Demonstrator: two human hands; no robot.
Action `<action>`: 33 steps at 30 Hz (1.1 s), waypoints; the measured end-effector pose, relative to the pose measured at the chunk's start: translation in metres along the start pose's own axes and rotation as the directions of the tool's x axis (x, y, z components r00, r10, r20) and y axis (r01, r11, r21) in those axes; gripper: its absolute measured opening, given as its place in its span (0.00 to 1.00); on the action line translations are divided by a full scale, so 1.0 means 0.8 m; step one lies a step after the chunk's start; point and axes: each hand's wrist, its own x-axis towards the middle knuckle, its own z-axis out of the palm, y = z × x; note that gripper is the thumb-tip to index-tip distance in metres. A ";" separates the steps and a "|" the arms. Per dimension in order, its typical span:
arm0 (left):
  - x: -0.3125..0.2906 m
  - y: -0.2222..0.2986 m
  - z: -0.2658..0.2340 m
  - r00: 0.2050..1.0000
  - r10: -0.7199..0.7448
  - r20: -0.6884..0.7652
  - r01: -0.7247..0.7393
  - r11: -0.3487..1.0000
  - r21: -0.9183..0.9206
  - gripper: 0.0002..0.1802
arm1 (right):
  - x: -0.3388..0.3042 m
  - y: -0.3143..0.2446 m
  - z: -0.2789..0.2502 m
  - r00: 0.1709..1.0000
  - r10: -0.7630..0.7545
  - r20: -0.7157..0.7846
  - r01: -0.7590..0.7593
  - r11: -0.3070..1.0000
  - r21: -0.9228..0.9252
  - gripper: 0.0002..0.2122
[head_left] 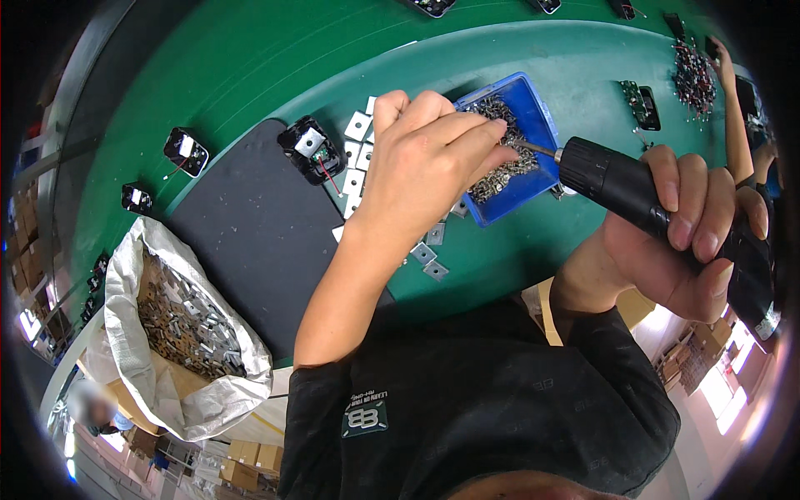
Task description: Screw components into a small plastic housing using an electric screwdriver.
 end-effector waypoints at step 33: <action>-0.029 -0.002 -0.027 0.970 0.081 -0.230 -0.136 0.962 -0.235 0.17 | 0.008 0.005 0.031 0.991 0.115 0.070 -0.131 0.941 0.313 0.19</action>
